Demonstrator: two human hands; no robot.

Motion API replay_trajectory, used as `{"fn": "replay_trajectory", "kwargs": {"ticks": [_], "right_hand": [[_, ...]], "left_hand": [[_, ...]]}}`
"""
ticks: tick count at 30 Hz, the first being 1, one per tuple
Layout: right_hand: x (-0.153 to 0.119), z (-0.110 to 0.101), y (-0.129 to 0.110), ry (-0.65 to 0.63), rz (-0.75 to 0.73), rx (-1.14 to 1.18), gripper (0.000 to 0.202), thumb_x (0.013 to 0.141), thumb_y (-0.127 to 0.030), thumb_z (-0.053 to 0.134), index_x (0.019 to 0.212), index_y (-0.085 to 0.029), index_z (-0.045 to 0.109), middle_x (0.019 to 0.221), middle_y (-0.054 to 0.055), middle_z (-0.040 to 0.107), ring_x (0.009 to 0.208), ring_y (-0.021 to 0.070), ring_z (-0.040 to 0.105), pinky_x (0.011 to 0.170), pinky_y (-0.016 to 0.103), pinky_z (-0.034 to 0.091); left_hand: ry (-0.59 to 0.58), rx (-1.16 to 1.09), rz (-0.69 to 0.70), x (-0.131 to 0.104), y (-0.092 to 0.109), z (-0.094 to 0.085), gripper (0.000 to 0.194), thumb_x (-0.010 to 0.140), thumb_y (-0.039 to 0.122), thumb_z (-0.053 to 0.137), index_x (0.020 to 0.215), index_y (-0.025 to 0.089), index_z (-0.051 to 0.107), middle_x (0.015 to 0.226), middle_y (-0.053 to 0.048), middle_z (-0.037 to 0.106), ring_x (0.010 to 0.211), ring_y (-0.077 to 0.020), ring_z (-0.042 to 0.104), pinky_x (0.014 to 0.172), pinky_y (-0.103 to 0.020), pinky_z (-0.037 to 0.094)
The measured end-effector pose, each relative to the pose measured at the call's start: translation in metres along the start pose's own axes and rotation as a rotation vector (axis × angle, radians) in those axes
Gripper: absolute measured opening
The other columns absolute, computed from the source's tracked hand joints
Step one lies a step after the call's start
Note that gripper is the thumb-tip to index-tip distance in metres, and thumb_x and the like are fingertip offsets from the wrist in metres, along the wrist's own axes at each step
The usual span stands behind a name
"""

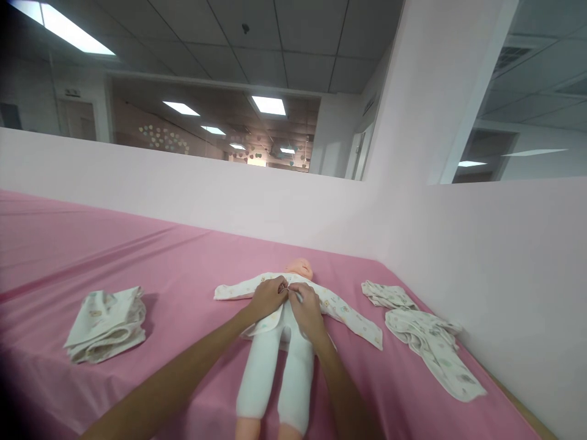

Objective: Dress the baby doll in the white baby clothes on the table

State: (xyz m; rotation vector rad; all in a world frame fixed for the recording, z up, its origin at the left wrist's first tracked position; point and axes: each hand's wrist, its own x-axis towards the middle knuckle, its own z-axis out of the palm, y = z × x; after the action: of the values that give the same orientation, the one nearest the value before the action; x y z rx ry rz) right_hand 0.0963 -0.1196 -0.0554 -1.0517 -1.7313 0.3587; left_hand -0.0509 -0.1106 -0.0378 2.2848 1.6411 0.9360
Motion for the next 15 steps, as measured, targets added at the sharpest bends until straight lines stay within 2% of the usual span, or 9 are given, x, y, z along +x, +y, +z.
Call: {"fn": "replay_trajectory", "kwargs": {"ticks": [15], "right_hand": [[0.0002,0.0010,0.0035,-0.002,-0.010,-0.005,0.027,0.086,-0.035,0.052,0.098,-0.023,0.071,0.108,0.007,0.071,0.107,0.0236,0.062,0.098,0.039,0.045]], "left_hand": [[-0.014,-0.014,0.017,-0.0028,0.0028,-0.0049,0.023,0.093,0.023,0.044,0.103,0.023,0.064,0.093,-0.003,0.072,0.091,-0.0220,0.065,0.079,-0.029,0.043]]}}
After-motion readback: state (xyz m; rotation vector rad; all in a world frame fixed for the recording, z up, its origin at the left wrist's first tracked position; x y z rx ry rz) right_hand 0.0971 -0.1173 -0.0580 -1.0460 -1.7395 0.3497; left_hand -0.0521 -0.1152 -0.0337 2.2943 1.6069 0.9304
